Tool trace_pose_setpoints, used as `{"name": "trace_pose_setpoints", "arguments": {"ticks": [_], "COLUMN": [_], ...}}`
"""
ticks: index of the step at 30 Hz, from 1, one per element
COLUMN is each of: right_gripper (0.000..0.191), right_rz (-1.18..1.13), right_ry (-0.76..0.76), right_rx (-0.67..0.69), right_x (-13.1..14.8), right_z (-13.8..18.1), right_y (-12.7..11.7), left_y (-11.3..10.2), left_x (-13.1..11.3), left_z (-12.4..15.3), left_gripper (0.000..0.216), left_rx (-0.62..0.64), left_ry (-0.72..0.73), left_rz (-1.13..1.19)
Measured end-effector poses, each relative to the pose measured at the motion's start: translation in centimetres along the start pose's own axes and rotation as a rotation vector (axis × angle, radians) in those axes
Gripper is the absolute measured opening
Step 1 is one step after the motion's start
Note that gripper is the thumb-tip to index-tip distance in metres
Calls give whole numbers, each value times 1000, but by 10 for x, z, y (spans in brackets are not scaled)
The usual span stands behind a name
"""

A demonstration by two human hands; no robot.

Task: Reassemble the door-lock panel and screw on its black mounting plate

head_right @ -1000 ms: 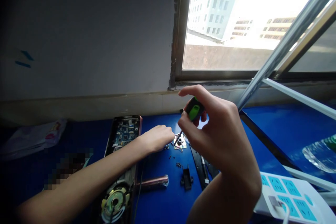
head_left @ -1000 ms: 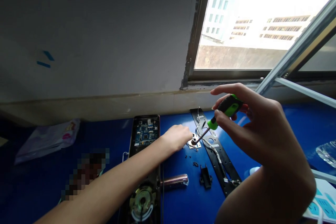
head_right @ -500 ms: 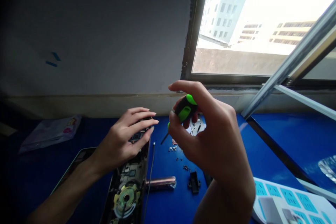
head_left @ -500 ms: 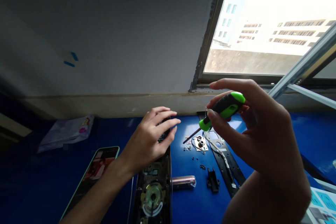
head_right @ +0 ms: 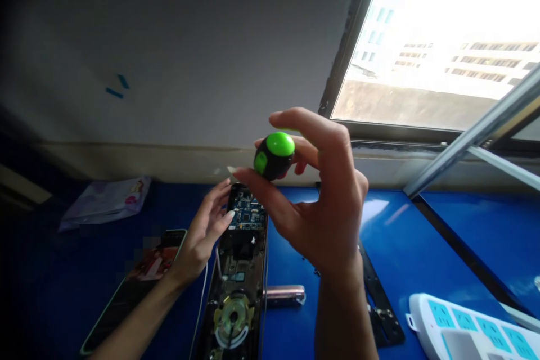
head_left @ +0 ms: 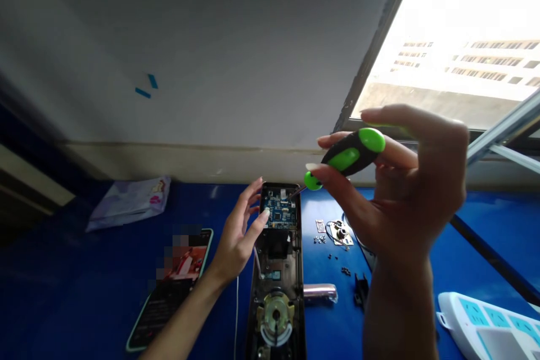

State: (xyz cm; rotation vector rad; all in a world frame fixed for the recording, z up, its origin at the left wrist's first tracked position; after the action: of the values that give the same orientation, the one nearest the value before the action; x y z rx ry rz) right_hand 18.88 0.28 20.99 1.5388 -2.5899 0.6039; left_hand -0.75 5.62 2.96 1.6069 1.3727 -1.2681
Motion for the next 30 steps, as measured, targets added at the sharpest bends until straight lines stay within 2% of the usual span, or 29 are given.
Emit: {"name": "trace_pose_setpoints", "arguments": {"ticks": [3, 7, 12, 19, 26, 30], "right_gripper": [52, 48, 45, 55, 60, 68], "right_rz": [5, -14, 4, -68, -62, -22], "right_ry": [-49, 5, 57, 27, 39, 43], "right_rx": [-18, 3, -16, -20, -10, 99], "right_x": [-3, -5, -6, -9, -12, -9], "right_z": [-1, 1, 8, 13, 16, 13], "right_y": [12, 27, 43, 60, 62, 59], "left_y": [3, 4, 8, 12, 11, 12], "left_x": [5, 11, 6, 4, 8, 6], "left_z": [7, 14, 18, 21, 24, 22], "left_gripper": [60, 60, 61, 56, 51, 53], "left_rx": [0, -7, 40, 59, 78, 73], "left_ry": [-25, -71, -126, -122, -114, -100], "left_rz": [74, 127, 185, 249, 190, 215]}}
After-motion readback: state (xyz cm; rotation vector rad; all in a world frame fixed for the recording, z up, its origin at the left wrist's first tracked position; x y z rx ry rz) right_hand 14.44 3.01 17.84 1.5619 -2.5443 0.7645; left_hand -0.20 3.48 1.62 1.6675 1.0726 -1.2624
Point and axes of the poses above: each hand's wrist, its own z-axis away from the middle knuckle, its own y-axis out of the palm, x = y × z, the point moved 4 cm from there along -z, towards the middle knuckle, and after that the axes turned 6 degrees about x, right-handed, at the moved point
